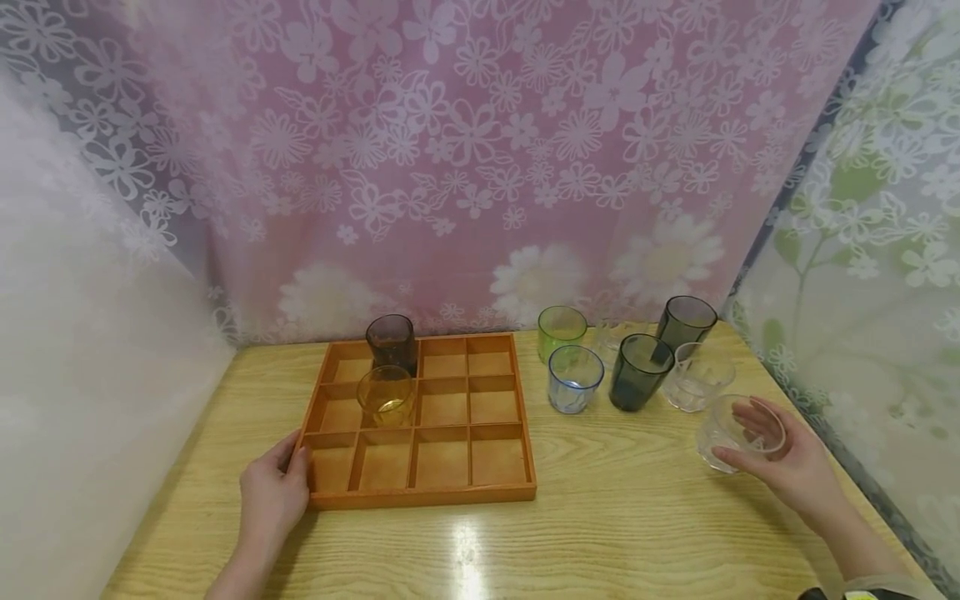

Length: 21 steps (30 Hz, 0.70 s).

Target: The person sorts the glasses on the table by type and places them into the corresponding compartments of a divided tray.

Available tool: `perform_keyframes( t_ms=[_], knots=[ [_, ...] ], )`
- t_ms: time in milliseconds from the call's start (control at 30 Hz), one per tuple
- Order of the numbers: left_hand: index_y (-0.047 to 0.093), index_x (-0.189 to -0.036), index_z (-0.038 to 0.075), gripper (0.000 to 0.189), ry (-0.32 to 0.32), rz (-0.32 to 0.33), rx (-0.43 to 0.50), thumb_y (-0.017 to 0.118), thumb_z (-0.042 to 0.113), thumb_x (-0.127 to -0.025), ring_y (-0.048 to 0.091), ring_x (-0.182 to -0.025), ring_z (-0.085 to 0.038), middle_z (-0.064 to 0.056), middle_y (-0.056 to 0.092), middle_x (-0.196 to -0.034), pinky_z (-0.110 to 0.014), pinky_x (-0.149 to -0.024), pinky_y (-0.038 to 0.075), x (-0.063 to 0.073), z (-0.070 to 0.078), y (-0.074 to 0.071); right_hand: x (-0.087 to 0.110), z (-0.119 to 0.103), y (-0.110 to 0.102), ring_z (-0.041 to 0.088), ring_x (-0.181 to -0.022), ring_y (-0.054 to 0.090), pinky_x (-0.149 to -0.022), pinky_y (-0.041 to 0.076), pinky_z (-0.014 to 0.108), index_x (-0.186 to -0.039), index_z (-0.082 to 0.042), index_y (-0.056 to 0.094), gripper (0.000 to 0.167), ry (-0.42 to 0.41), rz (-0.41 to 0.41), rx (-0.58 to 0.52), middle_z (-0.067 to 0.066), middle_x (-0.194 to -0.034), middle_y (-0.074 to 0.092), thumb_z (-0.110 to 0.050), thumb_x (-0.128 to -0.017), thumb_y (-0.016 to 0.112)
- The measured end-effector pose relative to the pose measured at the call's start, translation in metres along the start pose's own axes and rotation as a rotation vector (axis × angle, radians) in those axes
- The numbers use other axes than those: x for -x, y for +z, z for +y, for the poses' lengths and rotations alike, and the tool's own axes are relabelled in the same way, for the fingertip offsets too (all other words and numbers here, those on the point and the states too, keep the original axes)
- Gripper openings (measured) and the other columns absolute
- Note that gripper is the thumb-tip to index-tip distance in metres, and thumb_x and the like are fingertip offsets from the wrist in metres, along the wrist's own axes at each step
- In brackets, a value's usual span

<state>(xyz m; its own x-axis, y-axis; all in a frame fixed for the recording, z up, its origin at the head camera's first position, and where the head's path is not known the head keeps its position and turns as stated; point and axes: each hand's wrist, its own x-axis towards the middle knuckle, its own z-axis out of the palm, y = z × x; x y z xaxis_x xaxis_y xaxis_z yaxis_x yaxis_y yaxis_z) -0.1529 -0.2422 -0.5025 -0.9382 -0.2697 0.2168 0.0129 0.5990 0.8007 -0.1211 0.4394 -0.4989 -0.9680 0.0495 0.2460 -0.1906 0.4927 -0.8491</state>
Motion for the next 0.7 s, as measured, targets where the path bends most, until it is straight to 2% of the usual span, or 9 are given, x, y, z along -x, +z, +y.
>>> perform_keyframes(
  t_ms=[367,533,633,700],
  knots=[
    [0.062,-0.14,-0.011,0.037,0.01,0.012,-0.009,0.058,0.004,-0.106,0.065,-0.122,-0.039,-0.03,0.067,-0.13,0.002,-0.081,0.037,-0.001,-0.001,0.001,0.001,0.0,0.002,-0.002,-0.123,0.059,-0.093,0.05,0.011,-0.155,0.0,0.044,0.077,-0.02,0.052,-0.065,-0.007,-0.14,0.064,0.012,-0.088,0.08],
    [0.062,-0.14,-0.01,0.037,0.006,0.007,-0.018,0.059,0.005,-0.107,0.064,-0.122,-0.039,-0.029,0.067,-0.13,-0.014,-0.09,0.048,-0.001,-0.002,0.001,-0.002,-0.018,-0.001,-0.001,-0.121,0.062,-0.094,0.051,0.011,-0.154,0.001,0.046,0.077,-0.032,0.091,-0.107,-0.006,-0.139,0.066,0.015,-0.086,0.08],
    [0.062,-0.14,-0.01,0.037,0.002,0.009,-0.021,0.059,0.005,-0.107,0.065,-0.122,-0.038,-0.028,0.067,-0.131,-0.022,-0.092,0.051,-0.002,-0.003,0.0,-0.005,-0.031,-0.003,0.0,-0.121,0.063,-0.095,0.051,0.012,-0.154,0.001,0.046,0.078,-0.054,0.078,-0.121,-0.005,-0.14,0.066,0.016,-0.086,0.08],
    [0.062,-0.141,-0.009,0.037,0.0,0.009,-0.022,0.058,0.006,-0.107,0.065,-0.121,-0.038,-0.028,0.068,-0.13,-0.023,-0.091,0.052,-0.002,-0.004,0.0,-0.007,-0.04,-0.002,0.002,-0.122,0.063,-0.096,0.051,0.013,-0.152,0.004,0.046,0.077,-0.092,0.061,-0.149,-0.002,-0.14,0.066,0.02,-0.084,0.079]
  ],
)
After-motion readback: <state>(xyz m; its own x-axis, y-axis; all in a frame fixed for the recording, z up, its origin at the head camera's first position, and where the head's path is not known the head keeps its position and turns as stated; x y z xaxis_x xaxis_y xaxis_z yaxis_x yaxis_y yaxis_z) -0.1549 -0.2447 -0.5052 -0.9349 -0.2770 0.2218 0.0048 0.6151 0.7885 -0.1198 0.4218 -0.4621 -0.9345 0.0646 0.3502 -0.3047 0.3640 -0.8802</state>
